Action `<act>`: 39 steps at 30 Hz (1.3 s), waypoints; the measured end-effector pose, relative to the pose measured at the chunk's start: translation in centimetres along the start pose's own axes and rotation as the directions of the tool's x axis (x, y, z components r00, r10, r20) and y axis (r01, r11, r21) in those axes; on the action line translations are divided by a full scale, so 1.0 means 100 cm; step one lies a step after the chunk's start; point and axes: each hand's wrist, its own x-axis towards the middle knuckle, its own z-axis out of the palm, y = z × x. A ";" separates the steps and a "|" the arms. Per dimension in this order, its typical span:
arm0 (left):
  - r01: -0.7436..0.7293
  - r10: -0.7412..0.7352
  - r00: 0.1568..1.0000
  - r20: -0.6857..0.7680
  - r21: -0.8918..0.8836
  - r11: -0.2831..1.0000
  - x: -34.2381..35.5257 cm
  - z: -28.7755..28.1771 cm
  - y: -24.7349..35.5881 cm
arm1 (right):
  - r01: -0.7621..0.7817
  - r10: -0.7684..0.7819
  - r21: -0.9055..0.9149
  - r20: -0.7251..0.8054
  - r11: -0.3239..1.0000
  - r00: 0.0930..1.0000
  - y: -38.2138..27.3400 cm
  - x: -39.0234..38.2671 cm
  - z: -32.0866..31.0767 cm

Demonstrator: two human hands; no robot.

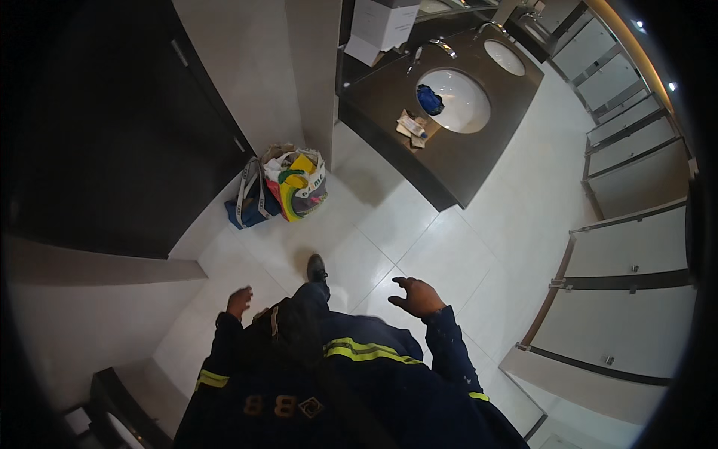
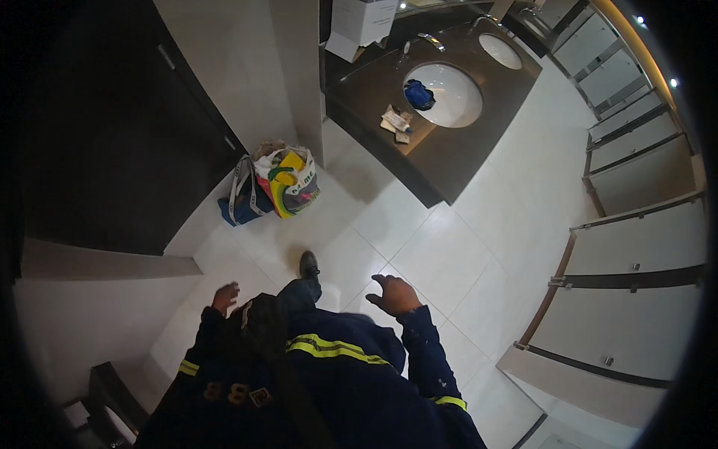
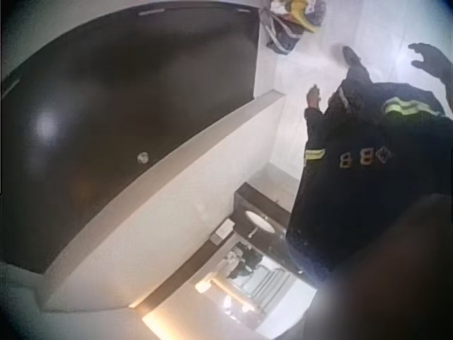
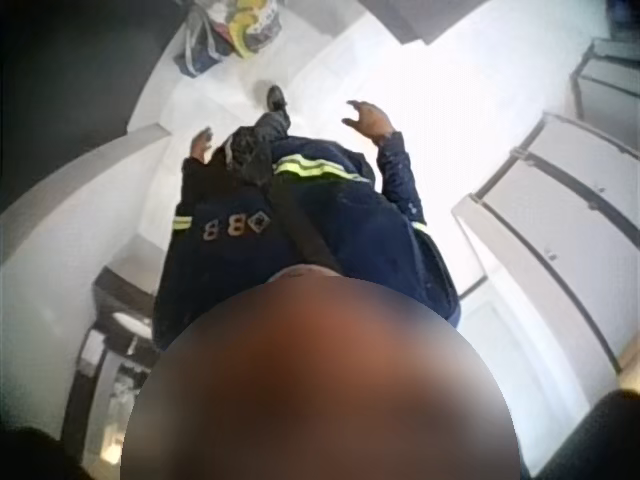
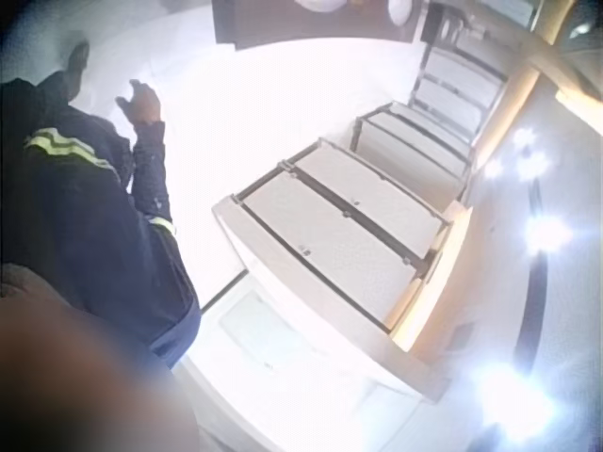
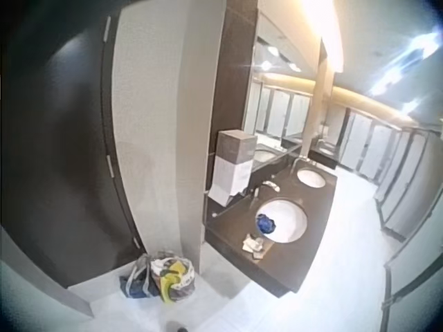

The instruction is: The person kneels in a restroom and applies masking tape along the edge of a stainless steel sink cabinet. Then, using a putty knife and a small trowel, the person spreads a gray compound along the taped edge of the cabinet.

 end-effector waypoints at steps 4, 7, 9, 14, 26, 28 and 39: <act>-0.269 0.256 0.948 0.190 0.045 0.962 0.061 0.016 0.112 | -0.024 0.055 0.160 -0.190 0.987 0.980 0.012 0.036 -0.024; -0.201 0.177 0.965 0.192 0.112 0.973 0.074 0.050 0.128 | -0.031 0.064 0.209 -0.153 0.977 0.986 0.035 0.080 -0.015; -0.122 0.072 0.967 0.243 0.198 0.973 0.079 0.064 0.125 | -0.055 0.067 0.209 -0.050 0.976 0.997 0.052 0.118 0.003; -0.367 0.346 0.929 0.130 0.437 0.821 0.079 0.085 0.162 | -0.014 0.017 -0.021 0.150 1.000 0.988 0.088 0.250 0.023; -0.520 0.557 0.817 0.150 0.611 0.597 0.177 0.051 0.229 | 0.343 -0.328 0.083 -0.153 0.936 0.932 -0.041 0.512 -0.018; -0.578 0.572 0.786 0.232 0.602 0.550 0.211 0.049 0.287 | 0.191 -0.161 0.190 -0.163 0.963 0.973 -0.051 0.565 -0.023; -0.703 0.579 0.688 0.437 0.601 0.382 0.370 0.116 0.417 | 0.035 -0.010 0.100 -0.241 0.994 0.971 -0.068 0.677 0.039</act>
